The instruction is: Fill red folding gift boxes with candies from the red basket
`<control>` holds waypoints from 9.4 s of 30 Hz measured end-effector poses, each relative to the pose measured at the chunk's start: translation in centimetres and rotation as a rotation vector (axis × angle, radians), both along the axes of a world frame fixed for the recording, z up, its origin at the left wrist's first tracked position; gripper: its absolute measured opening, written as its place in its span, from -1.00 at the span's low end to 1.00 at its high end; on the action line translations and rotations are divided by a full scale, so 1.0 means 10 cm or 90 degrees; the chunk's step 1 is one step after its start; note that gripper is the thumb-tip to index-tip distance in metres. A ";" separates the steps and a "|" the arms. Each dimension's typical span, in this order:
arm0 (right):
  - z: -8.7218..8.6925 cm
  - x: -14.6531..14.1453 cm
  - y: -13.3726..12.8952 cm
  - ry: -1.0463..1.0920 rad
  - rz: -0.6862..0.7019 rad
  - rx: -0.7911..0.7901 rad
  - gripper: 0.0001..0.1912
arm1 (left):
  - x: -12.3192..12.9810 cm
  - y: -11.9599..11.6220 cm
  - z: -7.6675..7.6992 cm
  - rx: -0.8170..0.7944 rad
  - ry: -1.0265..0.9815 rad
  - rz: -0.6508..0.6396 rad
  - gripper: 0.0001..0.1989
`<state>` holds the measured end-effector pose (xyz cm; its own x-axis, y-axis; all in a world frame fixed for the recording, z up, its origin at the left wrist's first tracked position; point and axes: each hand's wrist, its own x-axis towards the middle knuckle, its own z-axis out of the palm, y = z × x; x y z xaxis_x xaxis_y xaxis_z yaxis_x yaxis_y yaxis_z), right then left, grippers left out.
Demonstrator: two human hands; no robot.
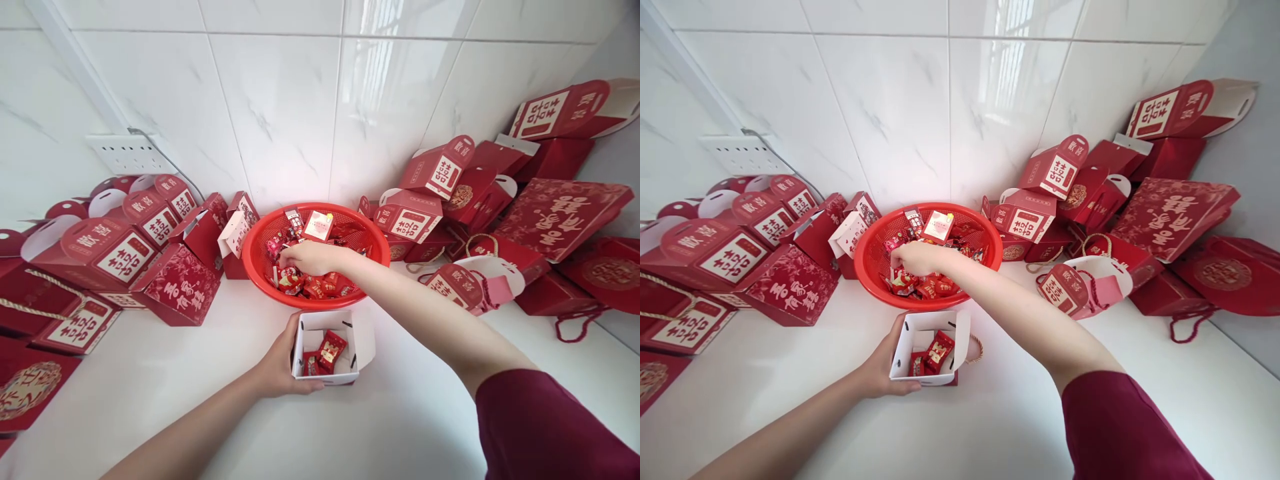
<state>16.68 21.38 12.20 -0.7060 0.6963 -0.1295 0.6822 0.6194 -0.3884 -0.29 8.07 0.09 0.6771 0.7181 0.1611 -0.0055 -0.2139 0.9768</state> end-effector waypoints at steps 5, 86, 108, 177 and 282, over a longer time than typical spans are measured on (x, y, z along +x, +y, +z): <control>-0.16 -0.04 0.42 -0.219 -0.096 -0.063 -0.76 | -0.02 0.02 -0.01 -0.005 -0.002 -0.004 -0.01; 0.16 1.11 -1.33 0.160 -0.214 0.169 -0.82 | 0.02 -0.03 -0.11 0.034 0.002 -0.032 0.08; -1.21 1.44 -2.06 0.530 -0.138 0.156 -0.32 | -0.19 -0.49 0.10 0.264 0.099 0.208 -0.47; -1.29 0.83 -2.49 0.383 -0.006 0.014 -0.39 | -0.85 -1.18 0.49 0.604 0.720 0.355 -0.32; 0.66 2.16 -2.23 0.054 -0.693 0.297 -0.84 | -0.02 -0.12 1.15 0.462 0.434 0.011 -0.72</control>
<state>38.29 -0.93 18.78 0.2930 0.9030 0.3142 0.9204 -0.1774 -0.3485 -0.52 6.84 11.57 0.7789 0.6100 0.1454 0.5169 -0.7559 0.4018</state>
